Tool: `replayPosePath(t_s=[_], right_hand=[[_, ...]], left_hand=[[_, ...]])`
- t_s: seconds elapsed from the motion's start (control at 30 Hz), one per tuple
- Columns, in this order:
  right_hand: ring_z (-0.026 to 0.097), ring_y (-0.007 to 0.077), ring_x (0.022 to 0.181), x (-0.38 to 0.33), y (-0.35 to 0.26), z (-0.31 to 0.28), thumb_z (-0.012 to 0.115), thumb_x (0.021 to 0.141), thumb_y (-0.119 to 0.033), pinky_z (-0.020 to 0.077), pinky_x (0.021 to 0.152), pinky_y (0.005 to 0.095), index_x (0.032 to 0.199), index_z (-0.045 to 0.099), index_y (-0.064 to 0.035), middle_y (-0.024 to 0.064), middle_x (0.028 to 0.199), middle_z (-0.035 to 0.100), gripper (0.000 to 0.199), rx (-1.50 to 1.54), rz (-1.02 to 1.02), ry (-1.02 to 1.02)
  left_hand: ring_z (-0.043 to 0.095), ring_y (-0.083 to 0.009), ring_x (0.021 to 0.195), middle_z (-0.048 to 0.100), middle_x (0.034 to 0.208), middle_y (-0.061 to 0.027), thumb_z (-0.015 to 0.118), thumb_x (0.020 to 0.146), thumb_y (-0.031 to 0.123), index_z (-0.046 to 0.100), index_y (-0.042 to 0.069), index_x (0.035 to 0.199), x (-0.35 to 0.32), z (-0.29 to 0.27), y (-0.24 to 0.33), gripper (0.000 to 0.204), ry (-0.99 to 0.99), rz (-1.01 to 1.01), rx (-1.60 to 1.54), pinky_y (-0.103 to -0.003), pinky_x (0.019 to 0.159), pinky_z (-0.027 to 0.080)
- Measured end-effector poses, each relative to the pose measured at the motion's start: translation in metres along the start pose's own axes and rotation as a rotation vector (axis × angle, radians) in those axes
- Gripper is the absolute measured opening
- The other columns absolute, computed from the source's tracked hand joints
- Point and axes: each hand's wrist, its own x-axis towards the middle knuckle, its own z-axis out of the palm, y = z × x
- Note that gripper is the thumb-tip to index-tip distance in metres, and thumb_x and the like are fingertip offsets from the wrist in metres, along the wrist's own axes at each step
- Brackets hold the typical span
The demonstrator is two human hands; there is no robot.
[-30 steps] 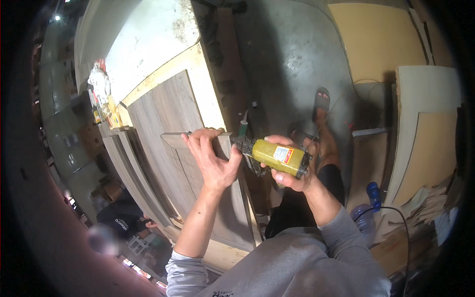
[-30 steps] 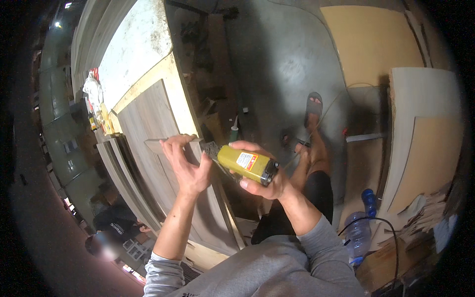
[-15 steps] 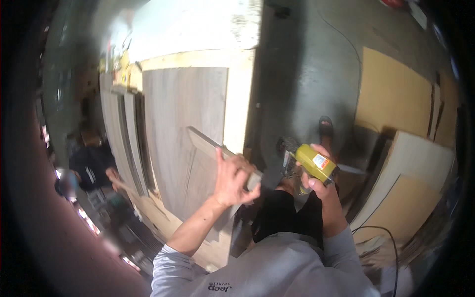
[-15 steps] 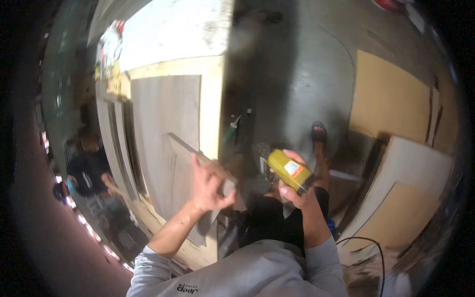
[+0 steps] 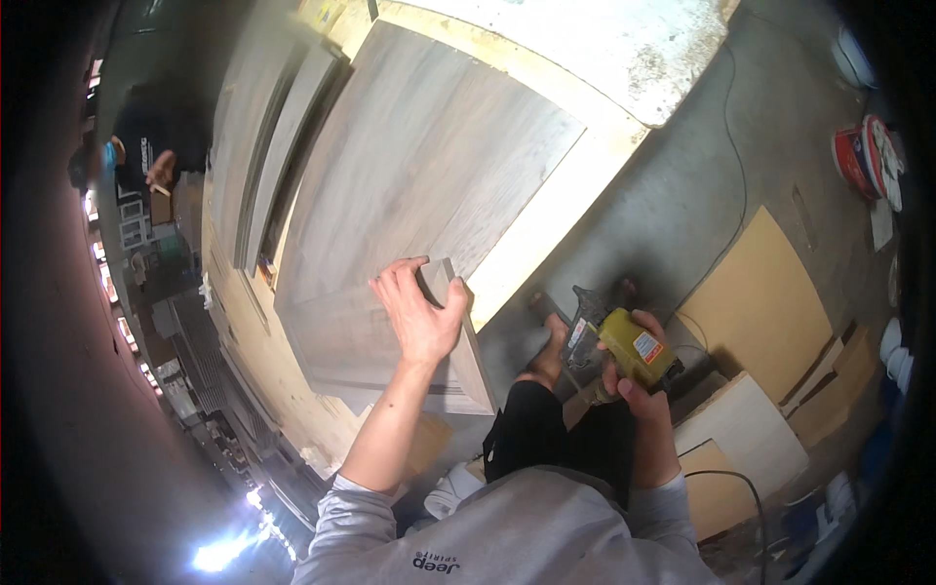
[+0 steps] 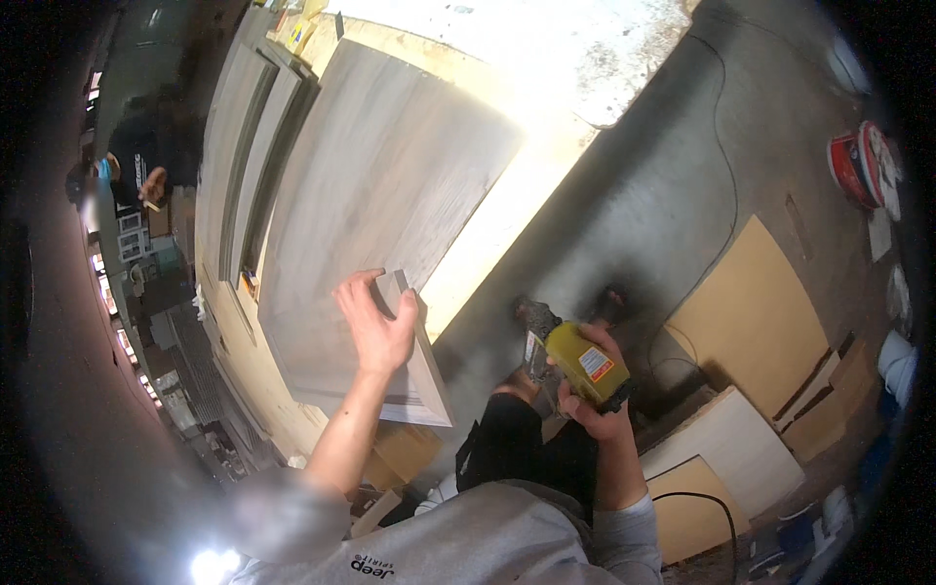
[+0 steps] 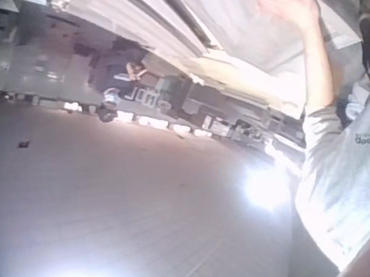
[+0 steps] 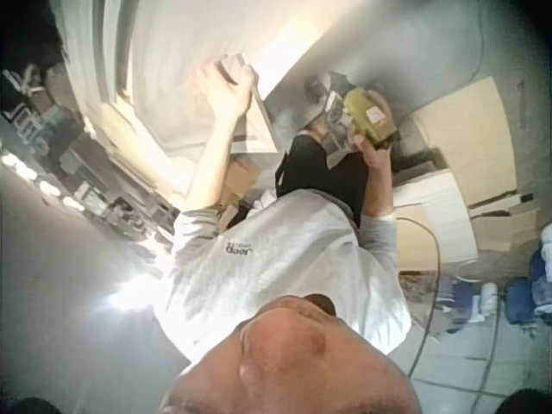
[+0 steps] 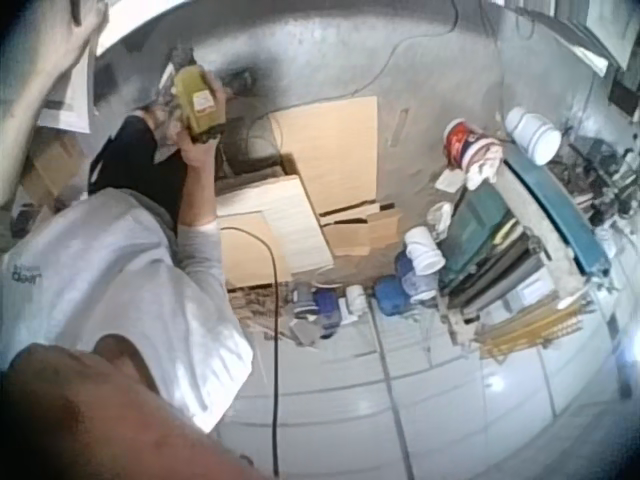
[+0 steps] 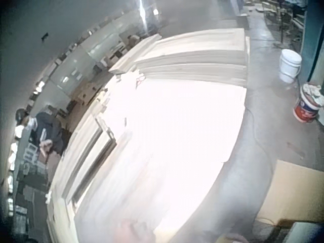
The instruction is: Assembling and finishing wooden furniture panels by applying glue and using a nail gun.
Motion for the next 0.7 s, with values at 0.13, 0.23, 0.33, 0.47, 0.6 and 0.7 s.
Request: replayPosePath(t_s=[0.13,0.23,0.33,0.47,0.6,0.7], right_hand=[[0.061,0.0125,0.063,-0.004,0.004,0.012,0.086,0.08,-0.033,0.048,0.055,0.0229,0.155,0.026,-0.0057,0.0188,0.122,0.063,0.099,0.152,0.03,-0.035],[0.063,0.0126,0.067,0.001,0.007,0.026,0.084,0.083,-0.026,0.05,0.057,0.023,0.153,0.031,-0.0033,0.0209,0.127,0.062,0.091,0.279,0.007,-0.089],[0.066,0.0159,0.076,-0.003,0.012,0.028,0.082,0.086,-0.021,0.0527,0.066,0.025,0.15,0.034,-0.0007,0.0196,0.13,0.061,0.083,0.353,0.045,-0.152],[0.066,0.0192,0.108,-0.006,0.031,0.041,0.071,0.083,-0.006,0.0511,0.089,0.0275,0.151,0.036,0.0003,0.0177,0.13,0.061,0.077,0.324,0.014,-0.173],[0.067,0.0186,0.104,-0.008,0.04,0.049,0.068,0.077,-0.001,0.0529,0.082,0.0273,0.151,0.036,-0.0004,0.0178,0.128,0.062,0.081,0.399,0.109,-0.165],[0.065,0.0157,0.08,-0.008,0.043,0.053,0.074,0.079,-0.013,0.0511,0.068,0.0254,0.155,0.031,-0.0043,0.022,0.123,0.062,0.087,0.383,0.191,-0.195]], left_hand=[[0.047,-0.0391,0.123,0.049,0.121,-0.0175,0.077,0.077,0.033,0.055,0.003,0.125,-0.004,0.0,-0.003,0.061,0.009,0.035,0.014,-0.067,0.119,0.016],[0.048,-0.0389,0.122,0.05,0.12,-0.0164,0.079,0.074,0.035,0.058,0.004,0.122,-0.008,-0.002,-0.001,0.061,0.0,0.093,-0.015,-0.069,0.118,0.014],[0.049,-0.0395,0.117,0.053,0.118,-0.016,0.079,0.074,0.028,0.056,0.004,0.122,-0.016,-0.008,-0.002,0.058,-0.007,0.156,-0.034,-0.063,0.118,0.019],[0.05,-0.0394,0.116,0.053,0.117,-0.0167,0.078,0.074,0.029,0.057,0.005,0.121,-0.022,-0.005,-0.012,0.057,-0.027,0.158,-0.058,-0.065,0.119,0.015],[0.051,-0.0392,0.116,0.053,0.114,-0.0169,0.077,0.073,0.032,0.057,0.005,0.119,-0.028,-0.005,-0.021,0.057,-0.066,0.191,-0.066,-0.066,0.12,0.012],[0.051,-0.0393,0.116,0.053,0.113,-0.0168,0.078,0.072,0.035,0.058,0.005,0.118,-0.049,-0.008,-0.028,0.058,-0.098,0.241,-0.076,-0.067,0.12,0.011]])
